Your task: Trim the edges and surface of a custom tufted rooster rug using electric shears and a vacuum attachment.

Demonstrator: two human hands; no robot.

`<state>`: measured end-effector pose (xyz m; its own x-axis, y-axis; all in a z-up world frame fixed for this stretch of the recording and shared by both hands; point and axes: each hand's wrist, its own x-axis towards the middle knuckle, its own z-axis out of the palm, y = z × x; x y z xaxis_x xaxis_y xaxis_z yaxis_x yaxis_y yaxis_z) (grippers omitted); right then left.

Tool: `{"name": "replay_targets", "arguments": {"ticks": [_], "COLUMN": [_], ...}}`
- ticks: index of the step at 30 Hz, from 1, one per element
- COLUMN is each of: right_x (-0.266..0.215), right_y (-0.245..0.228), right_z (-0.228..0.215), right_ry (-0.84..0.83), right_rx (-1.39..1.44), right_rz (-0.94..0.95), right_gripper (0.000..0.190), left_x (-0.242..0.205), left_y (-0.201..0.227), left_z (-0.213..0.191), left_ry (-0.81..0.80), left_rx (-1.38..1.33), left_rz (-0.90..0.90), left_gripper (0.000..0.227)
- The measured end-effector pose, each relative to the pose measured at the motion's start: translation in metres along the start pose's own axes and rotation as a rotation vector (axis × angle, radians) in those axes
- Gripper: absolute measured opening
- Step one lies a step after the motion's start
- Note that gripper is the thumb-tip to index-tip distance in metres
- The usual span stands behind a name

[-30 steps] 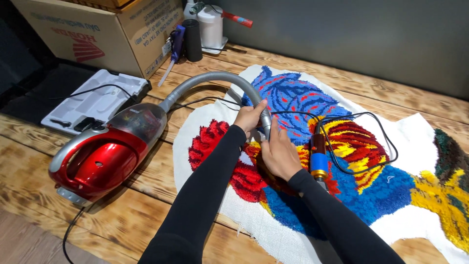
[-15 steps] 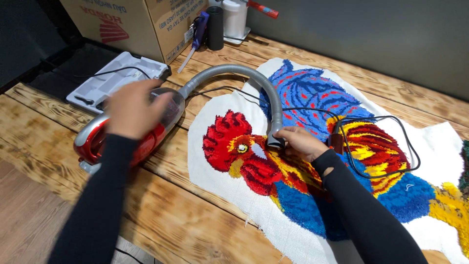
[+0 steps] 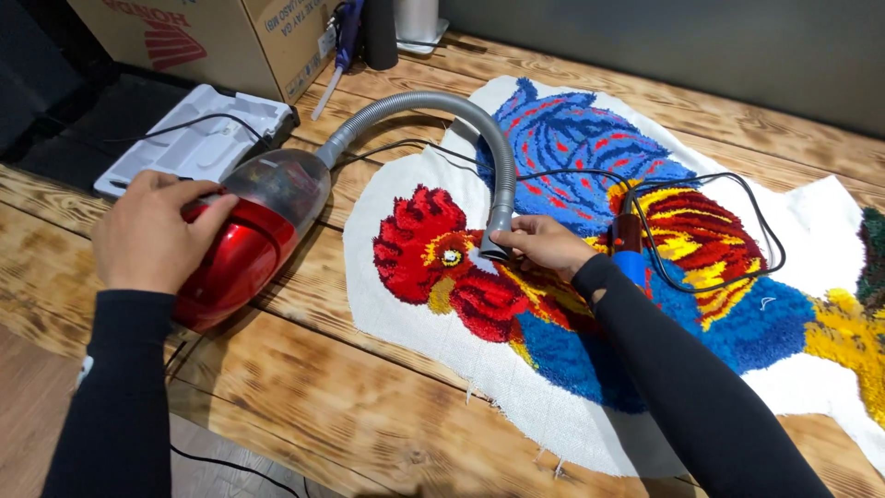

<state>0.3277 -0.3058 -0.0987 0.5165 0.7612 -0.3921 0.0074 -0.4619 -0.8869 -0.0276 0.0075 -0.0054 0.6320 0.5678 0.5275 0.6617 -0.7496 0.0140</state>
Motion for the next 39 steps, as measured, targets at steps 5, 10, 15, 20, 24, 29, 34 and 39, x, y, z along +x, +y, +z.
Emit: {"name": "replay_targets", "arguments": {"ticks": [5,10,15,20,24,29,34,39], "right_x": [0.000,-0.001,0.007,-0.020,-0.053,-0.105,-0.102,-0.098], "right_y": [-0.001,0.000,0.013,0.002,0.004,0.020,0.079,0.109], "right_z": [0.003,0.003,-0.002,0.001,-0.017,-0.089,-0.110,-0.118], "right_ry": [0.007,0.008,-0.006,-0.045,-0.059,0.542,0.613,0.522], "right_rx": [-0.036,0.038,0.130,0.037,-0.021,-0.554,-0.564,-0.287], "right_rz": [-0.014,-0.005,-0.009,-0.103,-0.318,-0.488,-0.056,-0.057], "right_gripper": [0.040,0.036,0.035,0.035,0.039,0.040,0.061,0.054], "left_x": [-0.002,-0.005,0.005,0.009,0.011,0.012,-0.003,-0.005], "left_y": [-0.004,0.014,0.133,0.234,0.263,0.230,0.220,0.229], "left_z": [0.003,0.003,0.020,0.116,0.126,0.125,0.145,0.145], "left_ry": [-0.029,0.087,-0.095,-0.636,-1.010,-0.929,-0.944,-0.965], "left_rx": [0.013,0.146,-0.409,-1.226,-1.377,-1.272,-1.289,-1.254], "left_rz": [-0.002,0.066,0.034,0.009,-0.141,-0.114,-0.088,-0.068], "left_gripper": [0.035,0.039,0.038,0.053,0.052,0.046,0.046,0.044]}}
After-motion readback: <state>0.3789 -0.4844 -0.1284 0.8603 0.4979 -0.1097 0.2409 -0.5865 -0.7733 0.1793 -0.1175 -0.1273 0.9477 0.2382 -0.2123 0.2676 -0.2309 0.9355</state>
